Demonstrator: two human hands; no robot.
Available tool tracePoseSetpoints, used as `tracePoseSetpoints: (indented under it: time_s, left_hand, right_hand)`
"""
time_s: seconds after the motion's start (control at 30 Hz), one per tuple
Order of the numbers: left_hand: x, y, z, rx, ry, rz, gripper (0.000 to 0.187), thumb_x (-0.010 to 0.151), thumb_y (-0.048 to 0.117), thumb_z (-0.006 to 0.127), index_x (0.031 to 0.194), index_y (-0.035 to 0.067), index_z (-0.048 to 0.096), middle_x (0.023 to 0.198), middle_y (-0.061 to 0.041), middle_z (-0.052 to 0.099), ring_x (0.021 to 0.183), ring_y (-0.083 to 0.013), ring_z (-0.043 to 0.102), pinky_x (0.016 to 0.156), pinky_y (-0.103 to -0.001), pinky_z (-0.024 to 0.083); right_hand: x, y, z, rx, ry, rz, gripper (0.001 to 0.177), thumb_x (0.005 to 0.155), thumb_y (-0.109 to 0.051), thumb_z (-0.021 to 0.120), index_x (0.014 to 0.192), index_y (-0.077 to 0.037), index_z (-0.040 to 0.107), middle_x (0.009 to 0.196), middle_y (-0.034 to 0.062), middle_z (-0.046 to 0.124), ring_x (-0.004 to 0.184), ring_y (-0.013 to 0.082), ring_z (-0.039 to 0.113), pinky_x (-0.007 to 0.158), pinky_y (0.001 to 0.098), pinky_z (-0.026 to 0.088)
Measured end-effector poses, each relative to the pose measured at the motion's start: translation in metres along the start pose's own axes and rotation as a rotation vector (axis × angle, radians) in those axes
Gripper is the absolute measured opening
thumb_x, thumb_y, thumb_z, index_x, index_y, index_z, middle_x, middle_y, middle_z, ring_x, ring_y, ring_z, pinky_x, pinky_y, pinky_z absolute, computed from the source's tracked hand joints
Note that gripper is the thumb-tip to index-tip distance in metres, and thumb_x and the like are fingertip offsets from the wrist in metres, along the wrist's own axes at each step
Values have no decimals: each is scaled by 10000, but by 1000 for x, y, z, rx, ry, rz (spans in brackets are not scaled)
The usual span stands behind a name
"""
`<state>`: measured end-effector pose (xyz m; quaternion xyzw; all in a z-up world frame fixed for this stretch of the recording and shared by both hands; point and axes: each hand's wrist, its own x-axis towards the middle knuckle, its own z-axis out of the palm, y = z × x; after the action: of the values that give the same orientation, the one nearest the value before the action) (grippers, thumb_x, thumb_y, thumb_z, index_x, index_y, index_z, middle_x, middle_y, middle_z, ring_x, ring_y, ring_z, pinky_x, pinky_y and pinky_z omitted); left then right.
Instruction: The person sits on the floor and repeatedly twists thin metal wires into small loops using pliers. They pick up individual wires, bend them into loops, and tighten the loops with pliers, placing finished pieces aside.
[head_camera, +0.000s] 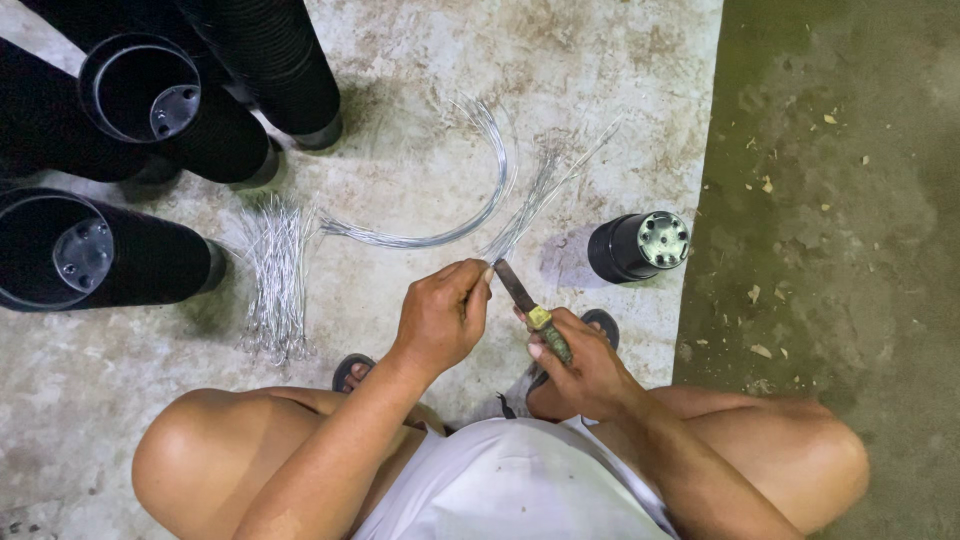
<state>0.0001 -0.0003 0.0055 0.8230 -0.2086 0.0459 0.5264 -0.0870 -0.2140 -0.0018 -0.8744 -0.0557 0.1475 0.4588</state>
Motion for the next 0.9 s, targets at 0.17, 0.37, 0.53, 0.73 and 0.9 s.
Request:
tracePoseSetpoints:
  time_s: [0.17,0.37,0.53,0.73,0.9]
  left_hand:
    - [1,2,-1,-32,9,3,29,952,41,632,950,21,653,776,-132,669,678,-322,679,585,-396,509]
    - [3,4,1,-101,7,-41,79,980,81,627,972,25,681,757,-103,692,639,-248,701,569,-351,528]
    - [2,4,-1,-86,-14,-26,76,982,79,630,960,26,680,745,-106,685,636,-258,690,574,-355,521]
    - [2,3,-2,-94,-36,-62,92,982,86,631,941,21,682,729,-107,682,602,-242,672,551,-349,505]
    - [-2,-3,3,-357,-143,-362,167,1010,150,606,961,20,699,666,-35,672,556,-106,618,503,-278,487]
  right_hand:
    - [0,3,2,-43,22,11,214,992,-168,621,1150,-28,651,976,91,608,881,229,640,789,374,503]
    - [1,9,-1,237,-67,-97,312,1017,-120,570,1299,-2,635,1348,139,625,1253,265,609,1051,377,463]
    - [-1,6,-3,150,-68,-34,326,1000,-129,568,1296,-18,647,1390,138,628,1309,262,607,1080,367,458]
    - [1,-3,-3,84,3,-81,302,997,-131,597,1275,-25,653,1241,122,653,1158,253,665,978,367,513]
    - [0,-9,-6,63,-12,-21,419,972,-123,608,1384,-48,603,1076,106,628,969,236,651,854,363,509]
